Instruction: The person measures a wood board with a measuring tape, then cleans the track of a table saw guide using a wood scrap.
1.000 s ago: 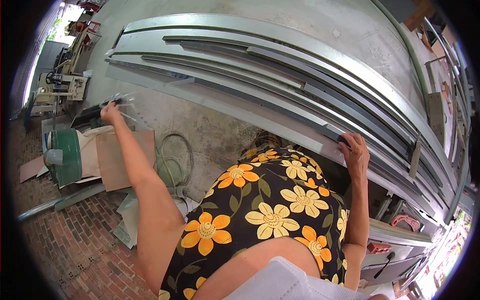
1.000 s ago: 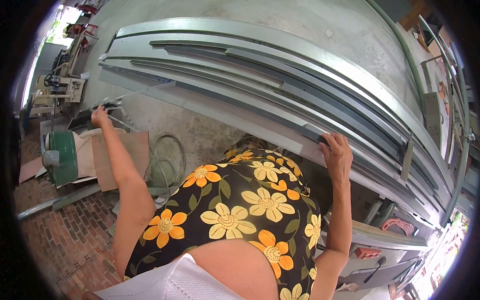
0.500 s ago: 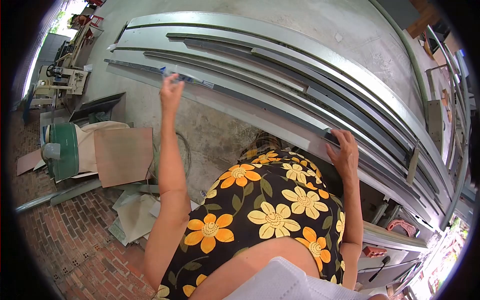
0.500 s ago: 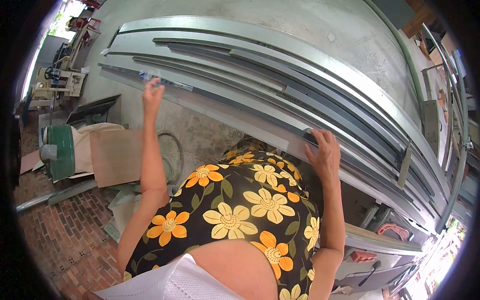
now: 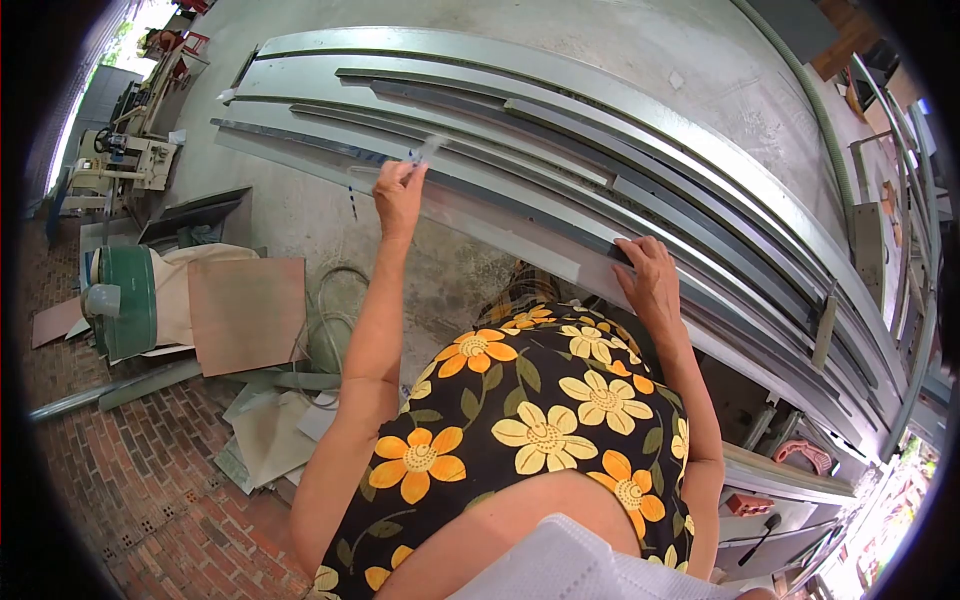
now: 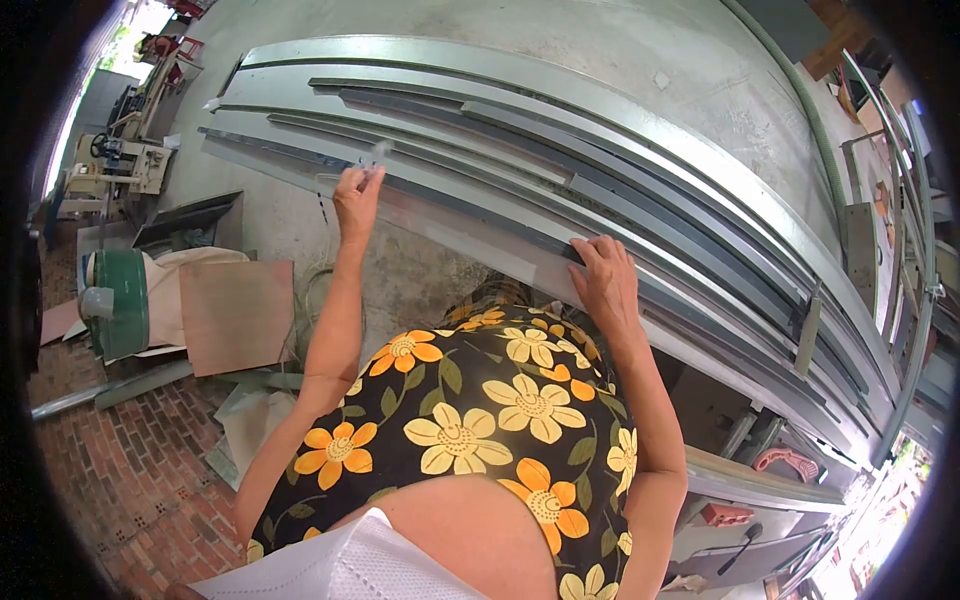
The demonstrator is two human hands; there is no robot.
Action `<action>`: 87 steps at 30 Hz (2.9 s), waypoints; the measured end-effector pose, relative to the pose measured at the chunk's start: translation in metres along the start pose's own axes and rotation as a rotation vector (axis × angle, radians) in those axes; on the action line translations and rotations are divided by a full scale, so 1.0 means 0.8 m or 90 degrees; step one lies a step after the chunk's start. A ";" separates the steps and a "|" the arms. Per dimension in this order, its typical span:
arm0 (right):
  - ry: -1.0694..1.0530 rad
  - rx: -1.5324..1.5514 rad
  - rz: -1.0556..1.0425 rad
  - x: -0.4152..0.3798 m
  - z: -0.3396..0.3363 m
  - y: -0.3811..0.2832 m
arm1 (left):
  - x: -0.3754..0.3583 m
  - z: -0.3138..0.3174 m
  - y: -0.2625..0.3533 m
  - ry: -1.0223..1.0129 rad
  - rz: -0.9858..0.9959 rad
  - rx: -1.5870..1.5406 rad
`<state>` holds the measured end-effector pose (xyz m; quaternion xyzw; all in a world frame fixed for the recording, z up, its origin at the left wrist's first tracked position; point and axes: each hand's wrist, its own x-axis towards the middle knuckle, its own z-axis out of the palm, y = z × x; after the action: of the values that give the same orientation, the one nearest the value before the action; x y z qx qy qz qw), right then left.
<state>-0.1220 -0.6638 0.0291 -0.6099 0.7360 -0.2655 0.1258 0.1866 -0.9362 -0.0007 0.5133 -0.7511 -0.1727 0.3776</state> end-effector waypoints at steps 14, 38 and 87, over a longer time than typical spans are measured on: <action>0.010 -0.041 0.138 -0.075 -0.067 0.047 | 0.063 -0.155 -0.103 0.199 -0.370 -0.495; 0.076 -0.007 0.239 -0.181 -0.141 0.143 | 0.078 -0.249 -0.136 0.287 -0.164 -0.161; 0.039 -0.014 0.157 -0.113 -0.083 0.092 | 0.051 -0.115 -0.092 0.218 -0.344 -0.617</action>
<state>-0.1969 -0.5527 0.0313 -0.5076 0.8119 -0.2585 0.1282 0.2949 -0.9920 0.0281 0.4757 -0.3566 -0.5019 0.6282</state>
